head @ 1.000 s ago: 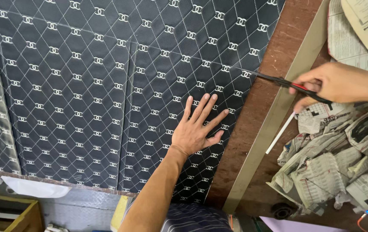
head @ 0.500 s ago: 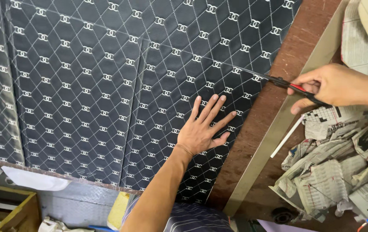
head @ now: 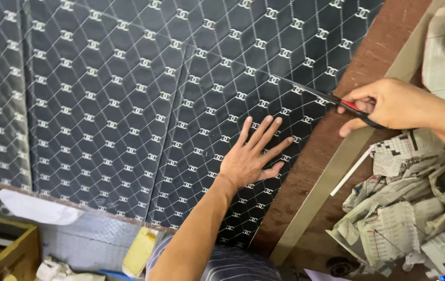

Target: The person places a newspaper pattern over a black logo-patterned fabric sheet and marks cut lines on it with a white marker. They then use scissors to cut the fabric along the marked lines, cutting several strips and pieces and setting the cut pieces aside on the workbench.

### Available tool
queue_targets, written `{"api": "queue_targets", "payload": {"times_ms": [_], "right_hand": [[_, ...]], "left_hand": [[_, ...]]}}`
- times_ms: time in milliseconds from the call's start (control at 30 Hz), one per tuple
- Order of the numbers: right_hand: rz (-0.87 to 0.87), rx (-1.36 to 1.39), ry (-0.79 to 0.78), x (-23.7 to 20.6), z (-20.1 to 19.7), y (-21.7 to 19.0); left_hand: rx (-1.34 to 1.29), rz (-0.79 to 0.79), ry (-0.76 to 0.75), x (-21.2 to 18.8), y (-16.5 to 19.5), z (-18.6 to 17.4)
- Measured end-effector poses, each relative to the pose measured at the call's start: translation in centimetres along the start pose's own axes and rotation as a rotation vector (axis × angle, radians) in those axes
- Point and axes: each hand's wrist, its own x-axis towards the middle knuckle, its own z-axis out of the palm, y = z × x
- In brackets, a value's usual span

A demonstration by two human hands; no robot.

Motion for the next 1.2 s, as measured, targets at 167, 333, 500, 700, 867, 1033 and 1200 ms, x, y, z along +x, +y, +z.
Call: {"api": "queue_targets", "payload": {"times_ms": [167, 333, 500, 700, 867, 1033, 1200], "right_hand": [[-0.002, -0.105, 0.005, 0.5, 0.0, -3.1], [0.001, -0.047, 0.008, 0.2, -0.2, -4.4], [0.048, -0.119, -0.006, 1.2, -0.2, -5.4], [-0.104, -0.005, 0.002, 2.4, 0.1, -6.3], [-0.076, -0.002, -0.008, 2.4, 0.0, -6.9], [-0.136, -0.087, 0.027, 3.3, 0.2, -8.5], [-0.183, 0.091, -0.016, 3.8, 0.4, -9.5]], "left_hand": [[0.022, 0.000, -0.002, 0.1, -0.1, -0.2], [0.001, -0.004, -0.020, 0.0, -0.1, -0.2], [0.011, -0.009, -0.030, -0.1, -0.3, -0.3], [0.022, 0.002, -0.006, 0.0, -0.4, -0.6], [0.002, 0.008, -0.028, -0.2, -0.5, -0.5], [0.024, 0.015, -0.012, -0.1, -0.5, -0.5], [0.026, 0.011, -0.003, -0.2, -0.6, -0.5]]}}
